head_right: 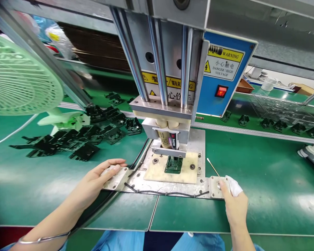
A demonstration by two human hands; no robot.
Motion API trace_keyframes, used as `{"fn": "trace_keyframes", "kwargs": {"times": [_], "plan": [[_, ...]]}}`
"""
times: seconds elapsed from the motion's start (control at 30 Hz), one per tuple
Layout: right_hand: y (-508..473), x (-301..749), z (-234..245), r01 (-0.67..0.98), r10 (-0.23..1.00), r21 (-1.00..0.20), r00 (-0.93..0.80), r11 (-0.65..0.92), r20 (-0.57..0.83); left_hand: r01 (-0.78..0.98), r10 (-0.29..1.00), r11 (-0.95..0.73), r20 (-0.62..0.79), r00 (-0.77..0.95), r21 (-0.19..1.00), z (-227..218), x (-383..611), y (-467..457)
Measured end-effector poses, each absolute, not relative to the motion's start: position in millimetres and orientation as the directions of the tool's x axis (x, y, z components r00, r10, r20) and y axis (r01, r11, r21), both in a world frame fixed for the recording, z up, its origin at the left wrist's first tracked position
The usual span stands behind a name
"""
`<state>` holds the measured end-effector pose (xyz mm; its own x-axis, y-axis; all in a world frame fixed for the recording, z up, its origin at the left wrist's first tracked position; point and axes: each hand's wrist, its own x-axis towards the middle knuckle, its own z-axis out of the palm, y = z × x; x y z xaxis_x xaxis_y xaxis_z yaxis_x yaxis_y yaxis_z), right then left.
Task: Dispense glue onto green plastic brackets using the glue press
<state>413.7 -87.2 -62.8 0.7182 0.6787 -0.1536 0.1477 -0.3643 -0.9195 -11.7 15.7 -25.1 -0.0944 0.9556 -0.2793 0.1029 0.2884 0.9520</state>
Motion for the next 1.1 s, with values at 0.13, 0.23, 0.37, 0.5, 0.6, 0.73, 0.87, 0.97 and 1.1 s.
{"fn": "trace_keyframes", "kwargs": {"times": [0.13, 0.23, 0.37, 0.5, 0.6, 0.73, 0.87, 0.97, 1.1], "plan": [[-88.7, 414.9, -62.2, 0.144, 0.681, -0.916, 0.713, -0.375, -0.167, 0.117, 0.960, 0.271, -0.260, -0.106, 0.955, -21.1, -7.8, 14.9], [-89.4, 415.9, -62.2, 0.154, 0.677, -0.913, 0.719, -0.377, -0.158, 0.123, 0.961, 0.262, -0.247, -0.124, 0.957, -19.5, -4.3, 14.6], [-89.8, 415.7, -61.5, 0.163, 0.665, -0.915, 0.734, -0.368, -0.137, 0.101, 0.958, 0.267, -0.253, -0.135, 0.958, -19.4, -2.7, 13.7], [-89.2, 413.3, -58.2, 0.176, 0.670, -0.923, 0.735, -0.341, -0.108, 0.086, 0.956, 0.274, -0.261, -0.131, 0.958, -19.3, -4.0, 12.5], [-88.7, 411.0, -55.5, 0.200, 0.679, -0.926, 0.730, -0.321, -0.078, 0.075, 0.950, 0.290, -0.278, -0.141, 0.954, -19.6, -4.4, 12.4], [-88.1, 406.4, -51.5, 0.194, 0.706, -0.936, 0.705, -0.293, -0.075, 0.082, 0.944, 0.306, -0.291, -0.155, 0.949, -19.6, -4.1, 13.1], [-86.9, 401.3, -46.5, 0.172, 0.720, -0.951, 0.690, -0.256, -0.069, 0.044, 0.931, 0.327, -0.313, -0.188, 0.944, -17.0, -3.3, 14.6], [-86.7, 400.5, -45.5, 0.171, 0.710, -0.950, 0.701, -0.262, -0.070, 0.026, 0.928, 0.331, -0.320, -0.193, 0.943, -15.4, -2.3, 15.5], [-87.5, 402.8, -48.0, 0.188, 0.713, -0.944, 0.698, -0.272, -0.067, 0.039, 0.932, 0.315, -0.301, -0.203, 0.948, -15.0, -0.5, 15.0]]}}
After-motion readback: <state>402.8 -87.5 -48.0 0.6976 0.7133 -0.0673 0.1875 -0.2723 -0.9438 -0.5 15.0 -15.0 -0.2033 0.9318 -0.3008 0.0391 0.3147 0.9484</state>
